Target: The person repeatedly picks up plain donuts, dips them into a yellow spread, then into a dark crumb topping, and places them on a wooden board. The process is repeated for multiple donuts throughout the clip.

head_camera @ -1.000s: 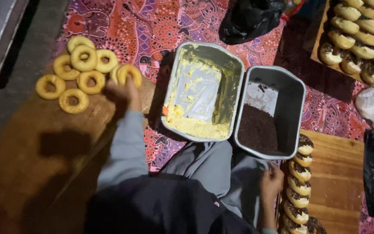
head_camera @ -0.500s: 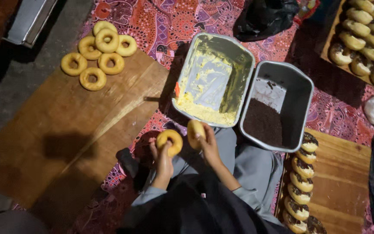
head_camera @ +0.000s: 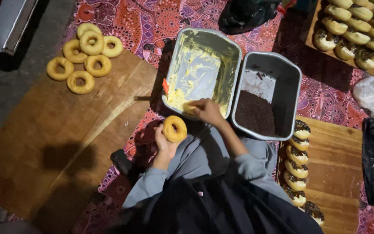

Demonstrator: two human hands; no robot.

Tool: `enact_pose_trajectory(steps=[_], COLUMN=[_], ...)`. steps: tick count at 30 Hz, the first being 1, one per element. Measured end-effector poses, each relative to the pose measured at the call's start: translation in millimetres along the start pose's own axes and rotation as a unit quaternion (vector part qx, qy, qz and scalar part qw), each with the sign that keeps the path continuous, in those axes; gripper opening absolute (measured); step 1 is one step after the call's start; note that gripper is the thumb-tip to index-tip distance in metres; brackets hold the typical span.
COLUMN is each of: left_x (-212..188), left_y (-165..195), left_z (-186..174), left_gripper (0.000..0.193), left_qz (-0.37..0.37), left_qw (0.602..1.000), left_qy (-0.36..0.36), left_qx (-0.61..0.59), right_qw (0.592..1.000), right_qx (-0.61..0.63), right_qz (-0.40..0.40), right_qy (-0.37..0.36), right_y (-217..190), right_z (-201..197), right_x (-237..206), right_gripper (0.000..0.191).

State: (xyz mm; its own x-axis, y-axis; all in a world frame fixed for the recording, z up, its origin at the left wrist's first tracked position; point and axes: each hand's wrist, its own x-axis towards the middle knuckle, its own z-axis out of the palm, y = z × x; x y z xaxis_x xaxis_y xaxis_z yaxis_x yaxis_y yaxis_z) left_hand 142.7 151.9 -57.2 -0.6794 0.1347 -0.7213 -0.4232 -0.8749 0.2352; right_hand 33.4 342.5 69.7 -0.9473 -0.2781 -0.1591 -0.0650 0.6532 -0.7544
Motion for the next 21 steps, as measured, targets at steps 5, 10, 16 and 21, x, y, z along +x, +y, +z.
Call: enact_pose_trajectory(steps=[5,10,16,21], left_x=[-4.6,-15.2,-2.8,-8.2], left_y=[5.3,2.5,3.7,3.5], left_z=[13.6,9.1,1.3,0.9], left_gripper=[0.059,0.047,0.055,0.048], left_qz=[0.041,0.081,0.063,0.085], left_qw=[0.989,0.977,0.987,0.977], left_qy=[-0.138,-0.174,-0.127,-0.172], left_qx=[-0.027,-0.092,-0.079,-0.091], right_qw=[0.969,0.967,0.995,0.979], right_qx=[0.060,-0.226,0.051,-0.046], right_qz=[-0.240,-0.053,-0.076,-0.180], right_qy=[-0.011,0.108,0.036,0.081], right_y=[-32.8,-11.0,-18.7,-6.2], right_z=[39.9,5.4,29.8,40.3], right_x=[-62.0,-10.6,-51.6,-61.9], right_gripper=[0.023,0.027,0.041,0.043])
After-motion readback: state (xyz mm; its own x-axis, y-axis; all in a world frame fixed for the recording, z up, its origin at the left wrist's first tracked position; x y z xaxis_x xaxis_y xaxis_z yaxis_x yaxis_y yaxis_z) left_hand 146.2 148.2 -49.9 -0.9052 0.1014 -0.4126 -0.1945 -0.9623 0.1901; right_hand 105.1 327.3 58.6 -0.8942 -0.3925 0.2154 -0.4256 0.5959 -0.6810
